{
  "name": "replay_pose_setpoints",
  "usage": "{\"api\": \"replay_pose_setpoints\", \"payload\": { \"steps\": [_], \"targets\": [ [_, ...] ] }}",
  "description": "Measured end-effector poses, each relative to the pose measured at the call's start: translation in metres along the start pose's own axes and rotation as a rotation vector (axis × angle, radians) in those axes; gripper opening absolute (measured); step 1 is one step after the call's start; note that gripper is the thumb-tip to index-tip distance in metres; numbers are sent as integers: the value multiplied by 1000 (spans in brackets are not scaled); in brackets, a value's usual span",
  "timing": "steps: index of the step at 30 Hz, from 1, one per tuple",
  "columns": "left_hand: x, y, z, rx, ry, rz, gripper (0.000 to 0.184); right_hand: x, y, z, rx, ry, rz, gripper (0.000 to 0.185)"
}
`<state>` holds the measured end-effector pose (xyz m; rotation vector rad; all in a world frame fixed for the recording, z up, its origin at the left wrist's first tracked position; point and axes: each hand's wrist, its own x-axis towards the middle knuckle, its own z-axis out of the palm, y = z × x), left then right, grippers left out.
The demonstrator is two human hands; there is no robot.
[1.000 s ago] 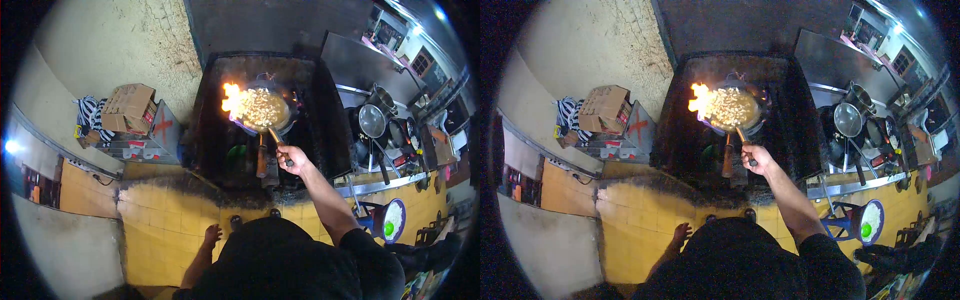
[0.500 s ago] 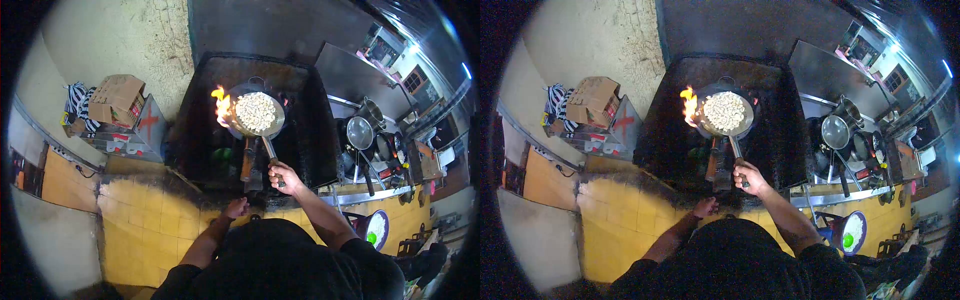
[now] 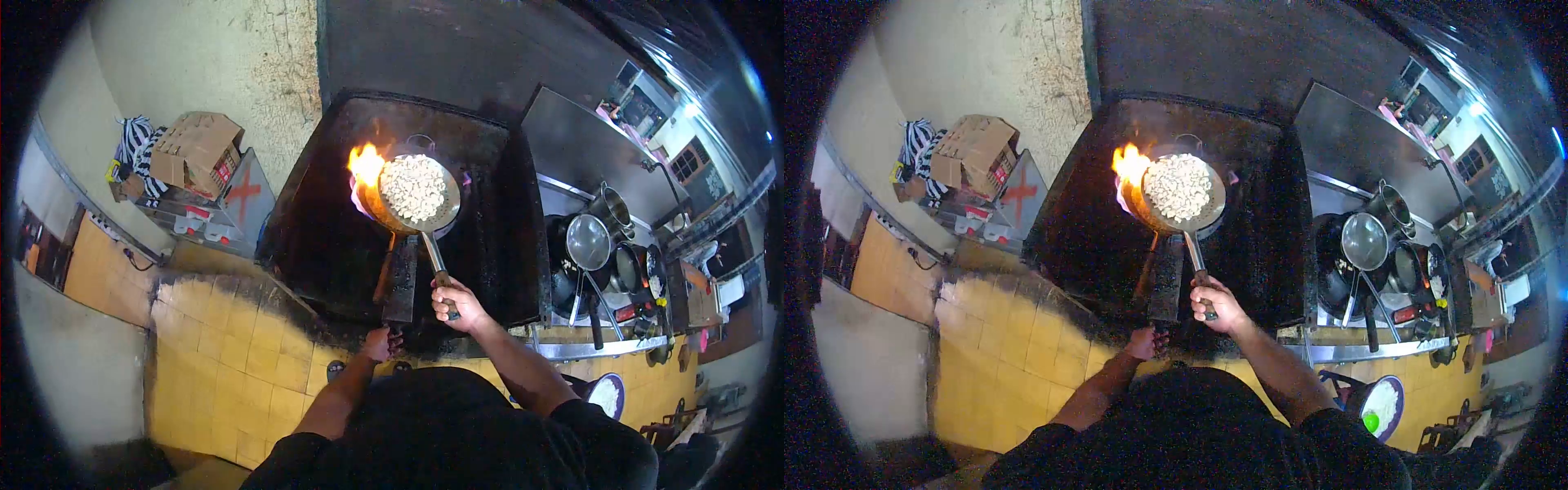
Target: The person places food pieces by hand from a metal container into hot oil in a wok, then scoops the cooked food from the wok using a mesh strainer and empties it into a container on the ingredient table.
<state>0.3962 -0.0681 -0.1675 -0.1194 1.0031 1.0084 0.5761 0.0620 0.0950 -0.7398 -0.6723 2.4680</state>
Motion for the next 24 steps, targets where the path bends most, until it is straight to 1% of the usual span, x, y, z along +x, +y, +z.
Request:
{"api": "replay_pose_setpoints", "payload": {
  "steps": [4,6,7,9,10,12,13,15,16,17,19,20,21,22,24],
  "targets": [
    [-20,-3,10,-85,5,16,26,4,-10,4,9,-20,31,21],
    [-27,-8,16,-120,-32,120,22,4,-16,5,-14,-8,23,22],
    [-27,-8,19,-126,-31,123,22,4,-18,5,-24,-3,17,21],
    [-26,-6,26,-145,98,117,18,5,-24,8,-48,6,21,21],
    [-14,-11,21,-147,98,120,18,5,-27,10,-70,18,23,21],
    [-5,-19,16,76,46,297,16,3,-32,14,-74,2,21,20],
    [-6,-22,19,63,52,300,16,2,-34,16,-79,-13,19,20],
    [-8,-27,28,0,187,330,18,2,-39,21,-76,-1,30,20],
    [5,-32,15,-22,192,337,18,4,-41,23,-68,15,26,20],
    [19,-32,1,-50,123,291,22,4,-42,26,-70,11,25,19],
    [18,-33,5,-105,53,260,27,2,-43,34,-77,-8,33,19],
    [-5,-26,28,402,354,421,32,0,-42,37,-61,-18,16,19],
    [-7,-24,33,922,655,559,37,-1,-41,40,-86,-16,19,19],
    [2,-28,28,913,655,566,37,0,-37,41,-96,-20,20,19],
    [12,-34,21,817,617,870,41,0,-29,43,-133,29,10,18]
  ]
}}
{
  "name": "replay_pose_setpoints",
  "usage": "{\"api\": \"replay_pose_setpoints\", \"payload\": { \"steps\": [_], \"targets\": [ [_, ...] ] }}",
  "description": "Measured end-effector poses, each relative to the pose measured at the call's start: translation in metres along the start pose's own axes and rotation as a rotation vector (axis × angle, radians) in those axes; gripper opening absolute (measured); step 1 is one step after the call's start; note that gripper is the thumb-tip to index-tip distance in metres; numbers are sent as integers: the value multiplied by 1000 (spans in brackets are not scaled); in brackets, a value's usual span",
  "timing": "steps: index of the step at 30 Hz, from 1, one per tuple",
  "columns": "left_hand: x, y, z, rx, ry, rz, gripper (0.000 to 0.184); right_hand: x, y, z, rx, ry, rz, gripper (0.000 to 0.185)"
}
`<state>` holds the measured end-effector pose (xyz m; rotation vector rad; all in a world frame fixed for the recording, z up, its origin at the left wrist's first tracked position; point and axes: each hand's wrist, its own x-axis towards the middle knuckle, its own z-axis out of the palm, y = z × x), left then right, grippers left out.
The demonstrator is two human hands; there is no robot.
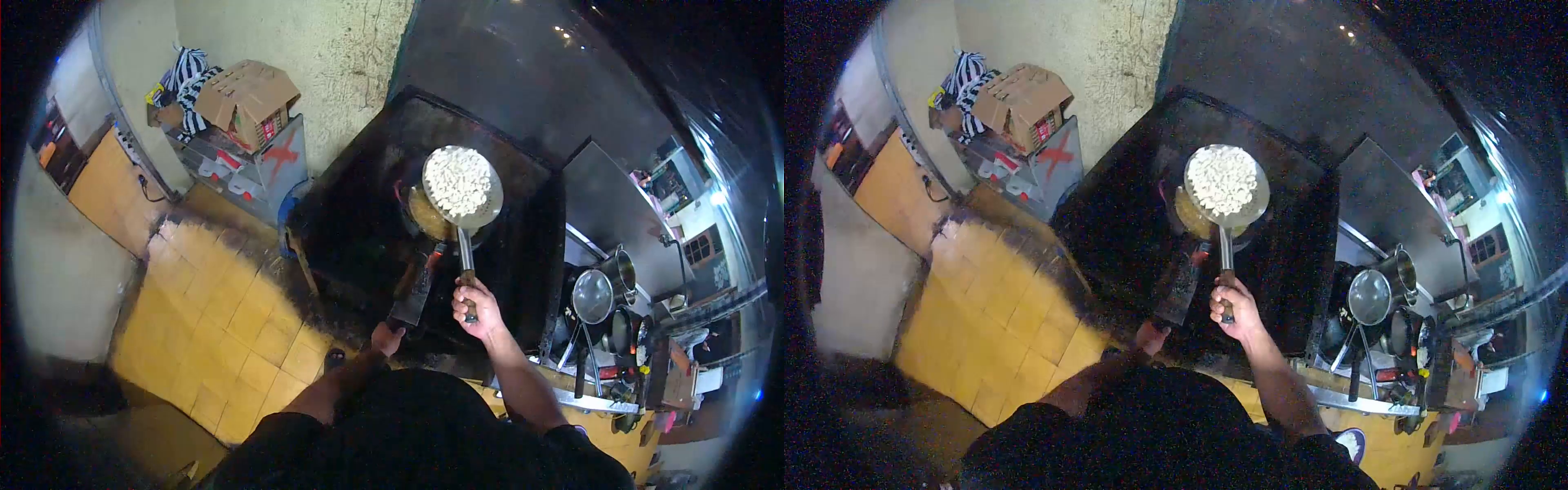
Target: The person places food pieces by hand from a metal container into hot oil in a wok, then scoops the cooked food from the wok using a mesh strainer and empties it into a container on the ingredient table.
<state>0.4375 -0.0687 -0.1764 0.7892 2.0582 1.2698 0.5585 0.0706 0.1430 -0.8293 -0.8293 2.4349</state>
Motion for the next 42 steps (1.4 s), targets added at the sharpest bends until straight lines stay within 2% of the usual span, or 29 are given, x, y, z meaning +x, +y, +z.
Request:
{"api": "replay_pose_setpoints", "payload": {
  "steps": [1,3,5,8,11,12,13,14,15,16,18,19,21,22,24,25,27,28,29,30,31,33,34,36,38,39,40,41,42],
  "targets": [
    [4,-3,0,-9,-10,10,41,1,3,0,-26,13,-5,19],
    [18,-9,-7,-86,-250,23,43,3,0,2,-12,30,2,19],
    [19,-13,-32,-118,-354,-111,45,3,3,4,2,43,22,19],
    [10,-45,-94,-291,-309,-365,50,2,23,13,10,53,-59,21],
    [1,-142,-174,-652,-281,-345,53,7,32,21,39,71,-77,21],
    [0,-163,-222,-199,-317,-546,58,7,33,23,28,67,-73,20],
    [-26,-135,-272,-128,-183,-657,60,7,31,19,101,58,-77,23],
    [-42,-139,-310,3,-117,-690,56,8,33,16,57,91,-90,23],
    [-45,-211,-346,364,-270,-428,50,14,44,17,60,101,-127,23],
    [-59,-201,-379,660,-253,-376,52,22,58,17,63,115,-159,23],
    [-83,-221,-421,950,-352,-286,53,29,74,17,114,134,-159,21],
    [-90,-229,-434,962,-355,-281,53,33,72,18,130,105,-172,20],
    [-96,-240,-440,790,-199,-472,49,35,61,18,147,90,-173,18],
    [-94,-241,-441,787,-194,-476,49,33,59,22,113,72,-183,18],
    [-88,-238,-429,495,-162,-650,45,36,67,31,71,127,-205,18],
    [-84,-228,-417,454,-187,-557,46,39,68,35,72,133,-201,18],
    [-82,-194,-381,16,-89,-780,54,48,57,41,72,187,-192,17],
    [-77,-171,-365,-73,-87,-828,56,48,44,37,87,157,-169,16],
    [-72,-153,-355,-106,-155,-747,53,46,37,38,94,156,-188,15],
    [-64,-166,-343,-374,-204,-707,51,41,35,43,102,155,-204,14],
    [-51,-193,-321,-68,-252,-456,47,35,36,50,89,139,-212,16],
    [-40,-154,-314,-109,-305,-456,47,23,27,62,73,135,-222,16],
    [-41,-155,-310,-148,-352,-462,47,15,22,68,59,129,-225,17],
    [-38,-181,-309,-639,-324,-447,49,6,1,78,-5,163,-251,20],
    [-38,-160,-326,-131,-390,-344,42,-2,-12,86,6,177,-260,20],
    [-45,-147,-334,-104,-436,-335,42,-1,-14,80,25,121,-241,20],
    [-53,-136,-341,4,-368,-471,40,1,-9,72,44,66,-227,20],
    [-54,-127,-344,116,-286,-597,38,4,1,66,27,122,-229,21],
    [-53,-144,-348,141,-282,-610,35,10,8,62,7,173,-225,22]
  ]
}}
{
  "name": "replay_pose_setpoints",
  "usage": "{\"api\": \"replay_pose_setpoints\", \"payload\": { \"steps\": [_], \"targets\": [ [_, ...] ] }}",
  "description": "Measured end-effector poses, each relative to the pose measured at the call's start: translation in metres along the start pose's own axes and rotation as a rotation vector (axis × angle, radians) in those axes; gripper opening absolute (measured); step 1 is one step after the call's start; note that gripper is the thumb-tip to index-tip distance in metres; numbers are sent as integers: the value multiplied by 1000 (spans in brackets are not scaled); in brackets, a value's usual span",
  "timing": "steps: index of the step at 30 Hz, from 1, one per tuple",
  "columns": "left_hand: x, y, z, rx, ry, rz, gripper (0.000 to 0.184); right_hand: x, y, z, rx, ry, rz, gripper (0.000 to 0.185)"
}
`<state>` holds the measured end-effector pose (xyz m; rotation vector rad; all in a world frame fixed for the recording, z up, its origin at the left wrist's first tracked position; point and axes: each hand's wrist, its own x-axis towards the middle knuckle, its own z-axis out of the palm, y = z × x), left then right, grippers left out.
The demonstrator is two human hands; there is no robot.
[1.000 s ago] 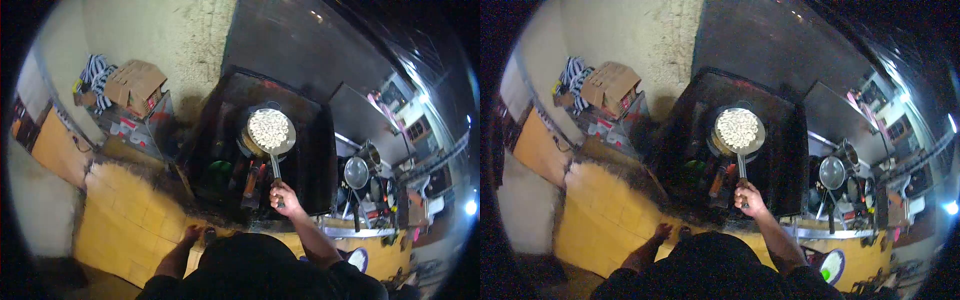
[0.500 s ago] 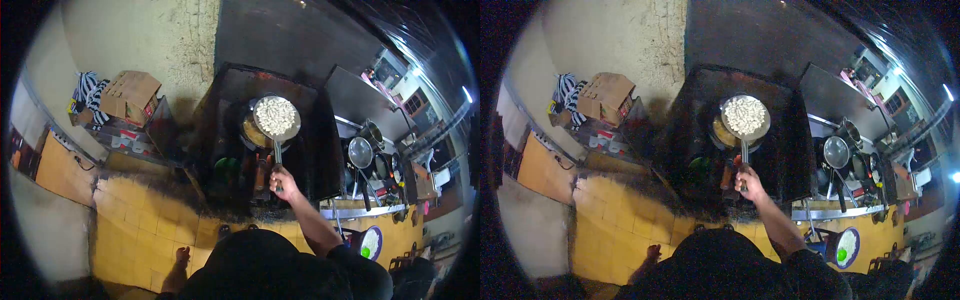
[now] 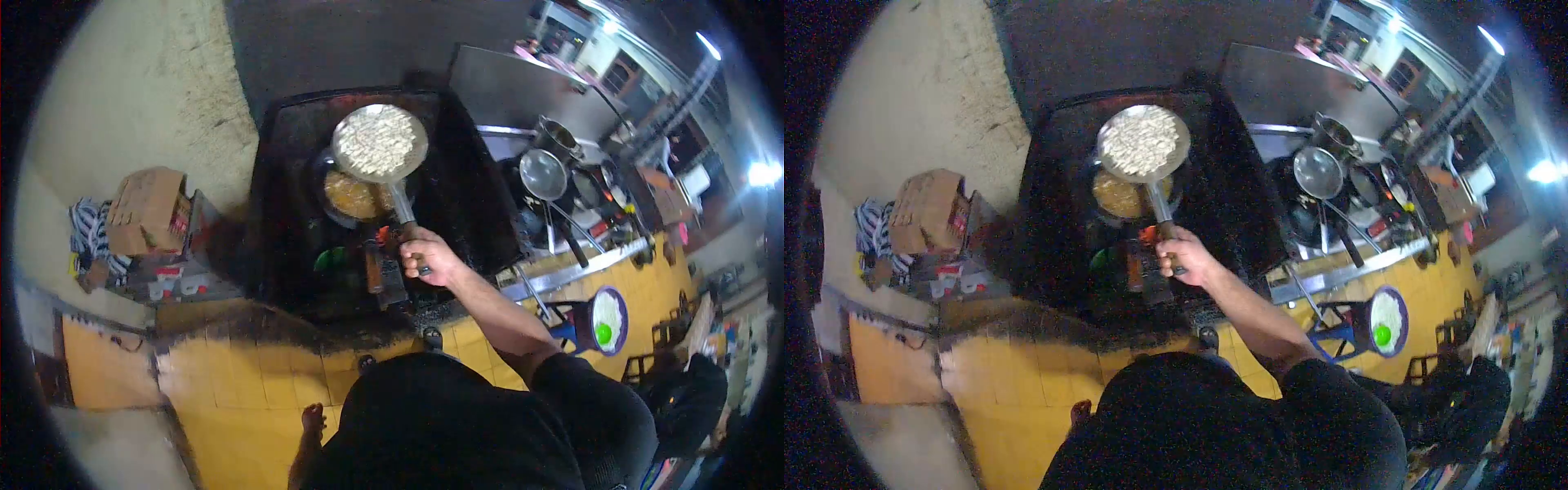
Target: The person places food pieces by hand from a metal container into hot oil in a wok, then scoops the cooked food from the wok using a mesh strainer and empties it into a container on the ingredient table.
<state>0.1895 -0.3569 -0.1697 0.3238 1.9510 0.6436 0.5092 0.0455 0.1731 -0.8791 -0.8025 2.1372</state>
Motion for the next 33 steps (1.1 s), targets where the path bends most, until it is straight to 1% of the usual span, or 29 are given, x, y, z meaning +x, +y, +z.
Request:
{"api": "replay_pose_setpoints", "payload": {
  "steps": [1,2,3,4,5,7,8,9,10,11,12,13,14,16,17,19,20,21,22,24,25,26,27,28,29,30,31,32,33],
  "targets": [
    [19,-31,-5,168,-14,97,34,2,6,-5,19,23,23,24],
    [36,-57,-11,471,-9,272,34,3,10,-10,36,36,49,25],
    [34,-64,-12,738,10,406,36,4,9,-16,67,15,89,24],
    [15,-47,-12,958,49,512,40,6,11,-24,86,-11,128,22],
    [22,-63,-9,836,86,539,41,3,9,-28,99,-27,134,21],
    [6,-59,-4,589,146,610,45,-6,-3,-30,102,-53,145,20],
    [2,-51,1,535,115,547,40,-11,-13,-25,89,-64,148,20],
    [-3,-37,11,431,70,435,36,-17,-27,-19,43,-58,135,22],
    [-10,-26,23,225,24,257,35,-19,-39,-20,47,-108,145,23],
    [-19,-9,38,45,13,112,36,-20,-48,-20,39,-133,108,23],
    [-19,2,53,-152,19,-59,44,-24,-59,-18,5,-123,103,22],
    [-28,17,73,-261,74,-53,42,-24,-64,-21,2,-139,94,23],
    [-33,42,80,-136,-38,-93,39,-23,-64,-25,-1,-150,78,23],
    [-36,59,110,-193,-6,-23,38,-16,-62,-32,13,-171,94,23],
    [-37,66,118,-192,-3,-21,38,-14,-59,-38,31,-175,99,23],
    [-35,75,129,166,-54,255,42,-4,-46,-51,25,-136,153,20],
    [-34,71,130,217,-67,313,44,1,-40,-60,31,-125,184,18],
    [-28,61,133,267,-78,372,46,2,-41,-62,42,-57,203,17],
    [-30,55,131,252,-67,360,46,3,-42,-67,47,-62,194,17],
    [-34,42,128,220,-46,337,46,5,-44,-78,31,-83,253,14],
    [-38,33,118,244,-70,306,46,4,-49,-80,63,-114,267,16],
    [-44,24,121,116,-27,188,45,2,-54,-84,65,-116,269,16],
    [-56,24,125,-19,29,76,43,-7,-67,-78,41,-132,226,20],
    [-85,34,130,-301,151,-124,41,-13,-75,-75,21,-146,185,25],
    [-93,38,130,-265,144,-233,36,-15,-77,-78,27,-150,189,25],
    [-92,26,128,-263,154,-234,36,-15,-79,-80,-42,-143,174,26],
    [-88,-2,127,183,101,158,34,-15,-81,-84,-110,-138,159,28],
    [-84,-32,130,632,37,544,32,-13,-78,-93,-103,-147,162,28],
    [-96,-19,148,263,-9,179,27,-8,-71,-104,-109,-177,171,28]
  ]
}}
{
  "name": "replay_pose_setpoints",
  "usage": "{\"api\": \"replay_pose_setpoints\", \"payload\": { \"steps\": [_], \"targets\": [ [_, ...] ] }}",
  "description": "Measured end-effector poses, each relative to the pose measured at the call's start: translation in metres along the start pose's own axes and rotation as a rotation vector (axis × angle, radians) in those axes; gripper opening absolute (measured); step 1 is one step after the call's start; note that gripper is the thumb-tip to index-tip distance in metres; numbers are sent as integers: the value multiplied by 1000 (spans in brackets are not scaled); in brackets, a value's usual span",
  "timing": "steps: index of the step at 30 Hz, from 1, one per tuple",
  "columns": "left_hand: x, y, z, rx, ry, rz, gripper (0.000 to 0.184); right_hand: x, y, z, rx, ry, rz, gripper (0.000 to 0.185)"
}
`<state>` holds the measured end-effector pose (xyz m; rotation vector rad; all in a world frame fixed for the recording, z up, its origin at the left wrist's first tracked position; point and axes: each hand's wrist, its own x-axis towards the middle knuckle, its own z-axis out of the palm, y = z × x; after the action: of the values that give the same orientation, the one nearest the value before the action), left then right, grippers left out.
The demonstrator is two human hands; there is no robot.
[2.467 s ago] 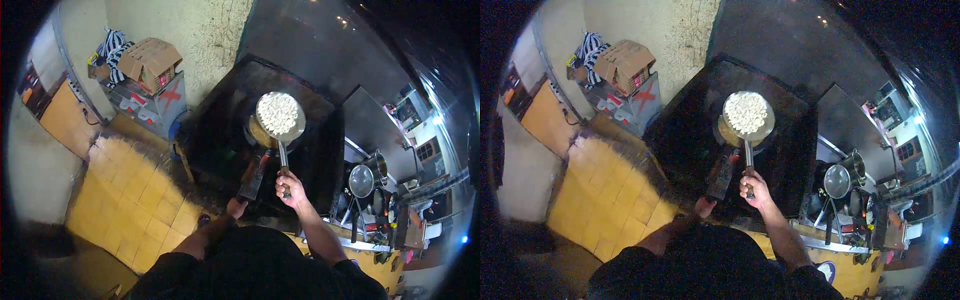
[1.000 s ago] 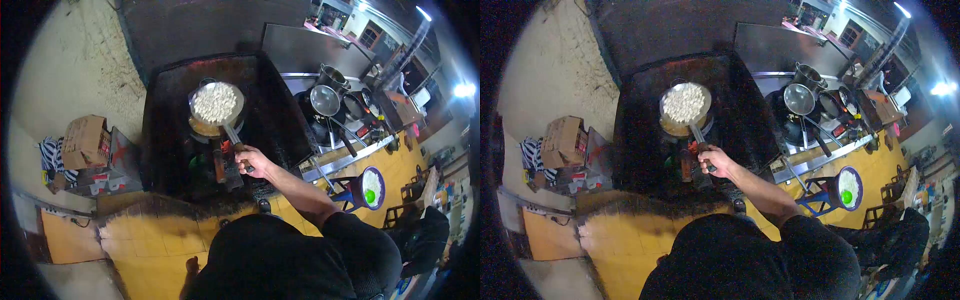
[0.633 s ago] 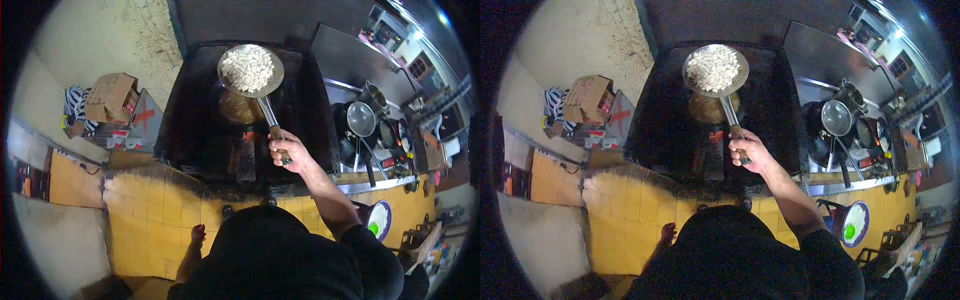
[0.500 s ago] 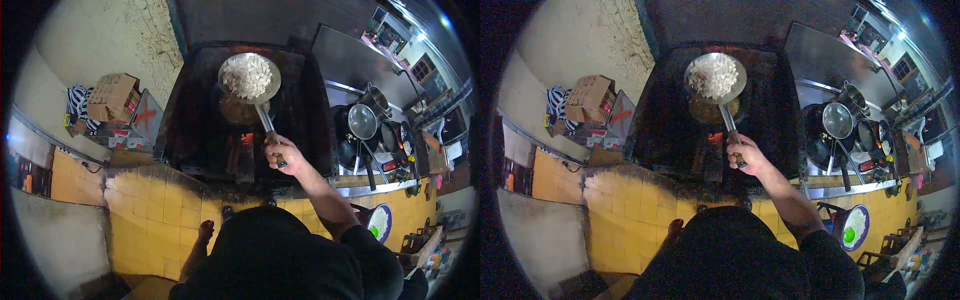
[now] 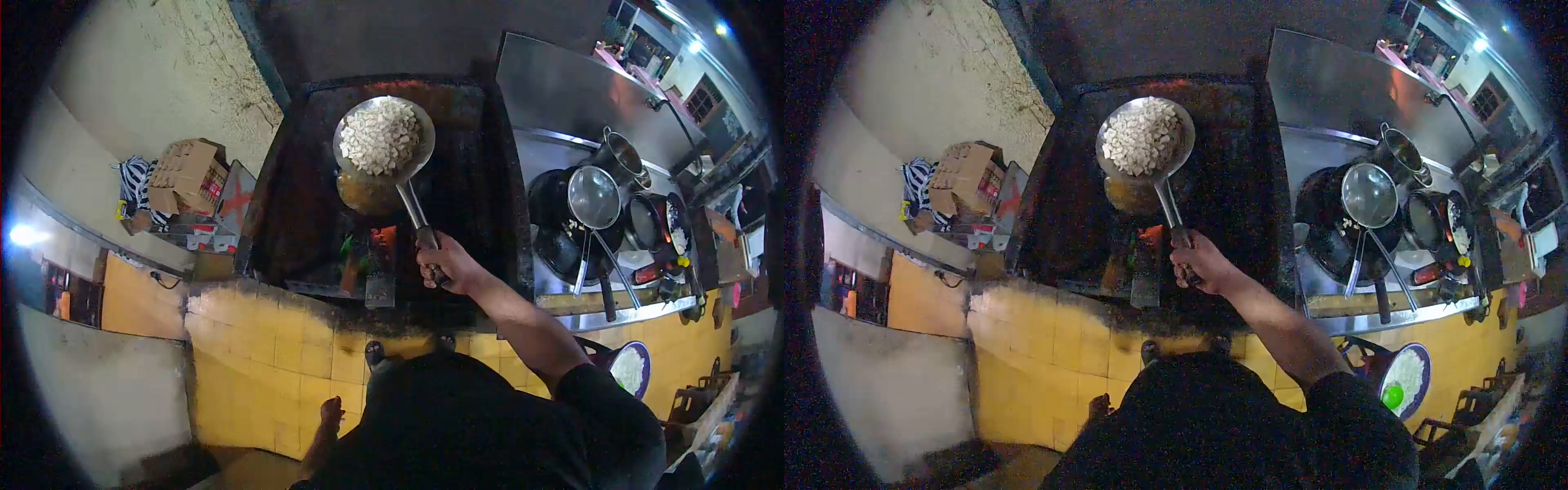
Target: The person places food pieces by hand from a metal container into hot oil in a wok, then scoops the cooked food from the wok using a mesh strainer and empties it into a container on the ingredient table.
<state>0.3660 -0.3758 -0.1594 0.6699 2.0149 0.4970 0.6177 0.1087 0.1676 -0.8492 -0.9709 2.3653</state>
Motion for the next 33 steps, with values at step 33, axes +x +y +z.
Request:
{"api": "replay_pose_setpoints", "payload": {
  "steps": [33],
  "targets": [
    [-60,493,209,-210,-1031,551,58,-12,-22,-74,249,-204,120,15]
  ]
}}
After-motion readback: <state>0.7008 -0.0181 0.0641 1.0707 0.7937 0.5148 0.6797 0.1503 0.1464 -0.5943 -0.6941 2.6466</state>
